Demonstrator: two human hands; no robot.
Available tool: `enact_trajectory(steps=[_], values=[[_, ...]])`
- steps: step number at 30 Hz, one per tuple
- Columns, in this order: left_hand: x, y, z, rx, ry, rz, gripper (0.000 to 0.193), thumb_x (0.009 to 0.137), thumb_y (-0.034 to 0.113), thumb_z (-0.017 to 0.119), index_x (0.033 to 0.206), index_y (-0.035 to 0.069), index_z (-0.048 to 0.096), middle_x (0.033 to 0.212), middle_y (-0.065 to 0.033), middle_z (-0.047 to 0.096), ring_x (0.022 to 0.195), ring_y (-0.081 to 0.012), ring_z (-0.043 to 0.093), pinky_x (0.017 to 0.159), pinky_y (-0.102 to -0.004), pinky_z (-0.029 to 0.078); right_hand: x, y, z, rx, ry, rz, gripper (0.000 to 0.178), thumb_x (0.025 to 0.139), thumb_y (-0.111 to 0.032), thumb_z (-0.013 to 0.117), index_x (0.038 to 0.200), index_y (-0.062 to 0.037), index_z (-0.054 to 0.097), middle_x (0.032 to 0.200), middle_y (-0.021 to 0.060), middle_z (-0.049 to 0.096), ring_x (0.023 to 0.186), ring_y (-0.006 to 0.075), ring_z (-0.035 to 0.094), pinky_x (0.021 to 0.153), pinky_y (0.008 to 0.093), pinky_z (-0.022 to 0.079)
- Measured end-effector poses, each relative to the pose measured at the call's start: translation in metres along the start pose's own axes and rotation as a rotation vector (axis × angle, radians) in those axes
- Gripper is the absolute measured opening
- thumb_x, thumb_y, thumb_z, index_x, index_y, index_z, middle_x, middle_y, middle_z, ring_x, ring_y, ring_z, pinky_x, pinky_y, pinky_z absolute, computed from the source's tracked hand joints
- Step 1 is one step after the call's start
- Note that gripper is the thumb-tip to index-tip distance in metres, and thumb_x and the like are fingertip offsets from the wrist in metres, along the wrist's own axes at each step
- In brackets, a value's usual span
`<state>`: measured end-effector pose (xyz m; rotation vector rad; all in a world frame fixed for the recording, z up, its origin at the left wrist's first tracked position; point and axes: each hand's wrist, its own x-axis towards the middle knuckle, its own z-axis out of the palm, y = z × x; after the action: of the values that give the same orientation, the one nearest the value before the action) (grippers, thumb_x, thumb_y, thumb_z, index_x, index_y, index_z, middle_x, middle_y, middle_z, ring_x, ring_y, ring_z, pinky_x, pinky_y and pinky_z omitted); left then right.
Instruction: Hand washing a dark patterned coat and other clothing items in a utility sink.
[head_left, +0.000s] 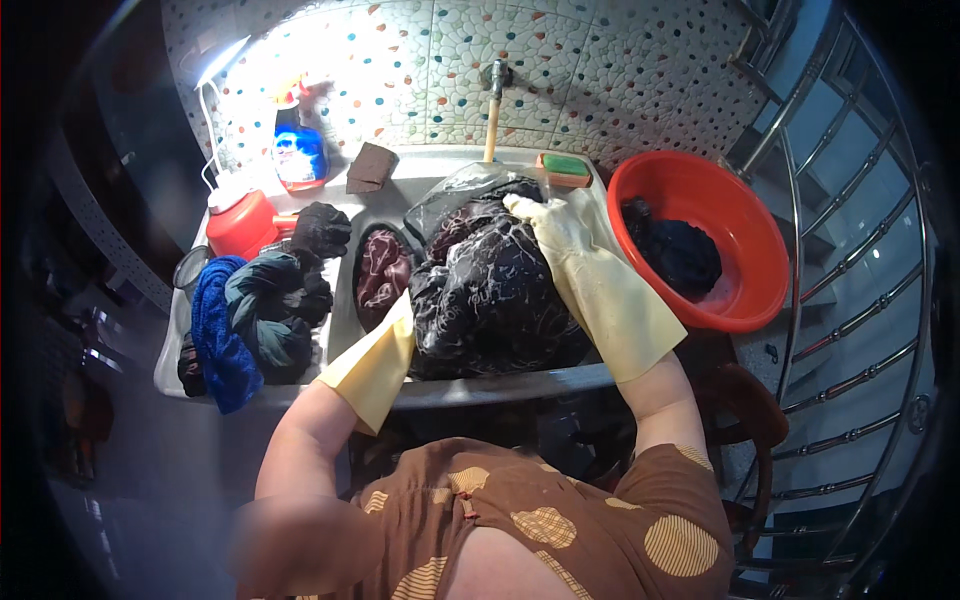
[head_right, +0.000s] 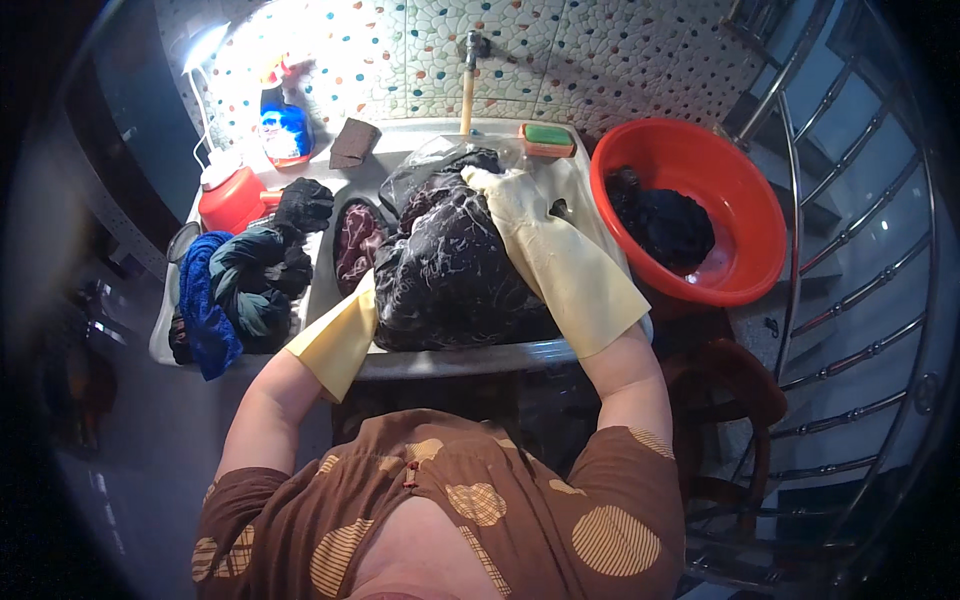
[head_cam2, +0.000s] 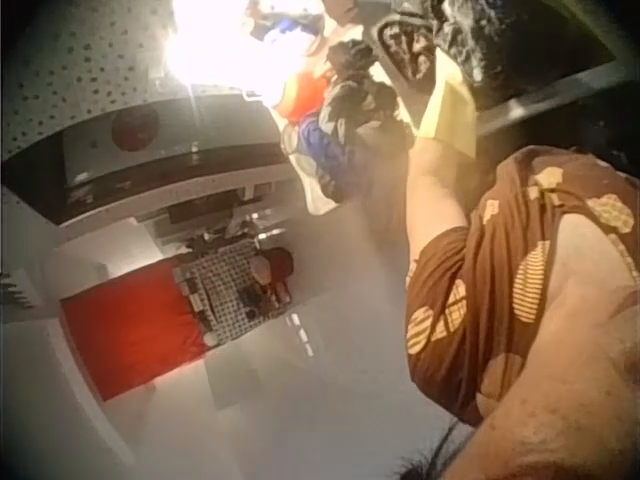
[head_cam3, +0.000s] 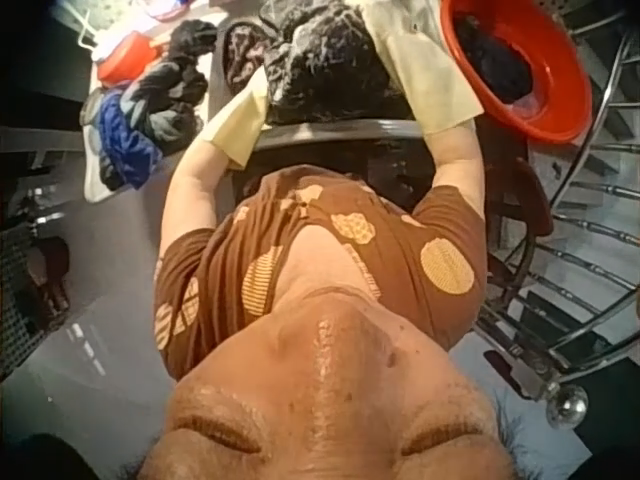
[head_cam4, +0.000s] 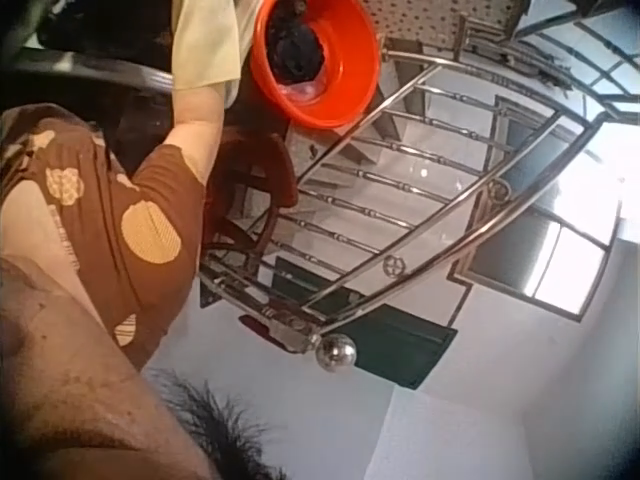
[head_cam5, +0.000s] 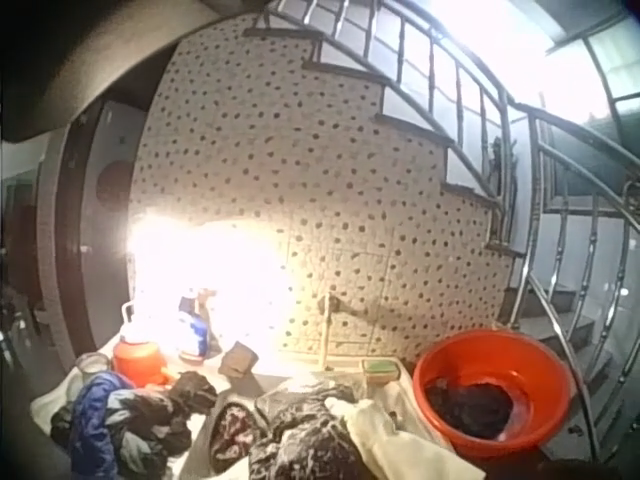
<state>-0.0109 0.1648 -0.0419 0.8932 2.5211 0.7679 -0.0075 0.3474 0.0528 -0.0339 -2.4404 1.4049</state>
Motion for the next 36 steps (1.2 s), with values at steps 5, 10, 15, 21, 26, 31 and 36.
enact_trajectory(steps=[5, 10, 15, 21, 26, 31, 36], values=[[0.036, 0.022, -0.007, -0.357, -0.011, 0.055, 0.027, 0.098, 0.026, 0.053, 0.102, 0.006, 0.07, 0.093, -0.0082, 0.07, 0.092, -0.0205, 0.066, 0.085, -0.0359, 0.048, -0.031, 0.006, 0.014, 0.006, 0.009, -0.222, 0.038, 0.092, -0.035, 0.068, 0.114, -0.0046, 0.069, 0.099, 0.0116, 0.073, 0.086, 0.0206, 0.066, 0.082, 0.0332, 0.049], [0.011, -0.044, -0.028, -0.687, -0.039, 0.04, 0.027, 0.099, 0.026, 0.054, 0.102, 0.005, 0.071, 0.093, -0.008, 0.07, 0.09, -0.0196, 0.066, 0.08, -0.0333, 0.05, -0.074, -0.055, 0.056, -0.417, -0.356, 0.156, 0.102, 0.085, -0.058, 0.068, 0.154, 0.0014, 0.021, 0.137, 0.0291, 0.053, 0.126, 0.0376, 0.055, 0.108, 0.0369, 0.042], [-0.007, -0.081, -0.039, -1.0, -0.088, -0.016, 0.027, 0.099, 0.026, 0.055, 0.102, 0.004, 0.071, 0.093, -0.0077, 0.07, 0.088, -0.0188, 0.066, 0.075, -0.0307, 0.051, -0.074, -0.004, 0.092, -0.39, -0.448, -0.05, 0.099, 0.085, -0.053, 0.069, 0.151, 0.0057, 0.024, 0.146, 0.0288, 0.044, 0.133, 0.0366, 0.049, 0.112, 0.0367, 0.039], [-0.004, -0.153, -0.098, -0.863, -0.076, -0.501, 0.032, 0.092, 0.031, 0.057, 0.105, 0.005, 0.071, 0.092, -0.0103, 0.072, 0.076, -0.0251, 0.067, 0.067, -0.0361, 0.054, -0.067, 0.009, 0.117, -0.315, -0.533, -0.063, 0.08, 0.089, -0.045, 0.068, 0.148, -0.0045, 0.032, 0.134, 0.0254, 0.057, 0.123, 0.0368, 0.057, 0.107, 0.0391, 0.044], [-0.01, -0.015, -0.097, -0.186, 0.758, -0.43, 0.075, 0.087, 0.06, 0.057, 0.128, -0.003, 0.05, 0.123, -0.0221, 0.057, 0.116, -0.0335, 0.055, 0.1, -0.0442, 0.042, -0.036, -0.002, 0.137, -0.55, -0.487, -0.02, 0.052, 0.09, -0.037, 0.066, 0.127, -0.0054, 0.05, 0.106, 0.0192, 0.07, 0.101, 0.0358, 0.068, 0.087, 0.0452, 0.055], [0.008, -0.03, -0.049, 0.44, 0.741, -0.479, 0.088, 0.088, 0.064, 0.055, 0.146, -0.001, 0.039, 0.148, -0.0224, 0.043, 0.137, -0.0401, 0.04, 0.103, -0.0732, 0.028, -0.078, -0.053, 0.138, -0.488, -0.529, -0.098, 0.042, 0.093, -0.037, 0.057, 0.12, -0.0066, 0.06, 0.106, 0.0193, 0.069, 0.099, 0.0353, 0.068, 0.084, 0.0444, 0.055], [-0.004, -0.032, -0.038, 0.12, 0.672, -0.381, 0.05, 0.09, 0.052, 0.061, 0.106, 0.005, 0.065, 0.114, -0.0168, 0.067, 0.114, -0.037, 0.06, 0.104, -0.0695, 0.03, -0.089, -0.061, 0.08, -0.501, -0.847, -0.278, 0.041, 0.091, -0.036, 0.056, 0.114, -0.0031, 0.062, 0.112, 0.0201, 0.067, 0.102, 0.0373, 0.066, 0.088, 0.0441, 0.054]])
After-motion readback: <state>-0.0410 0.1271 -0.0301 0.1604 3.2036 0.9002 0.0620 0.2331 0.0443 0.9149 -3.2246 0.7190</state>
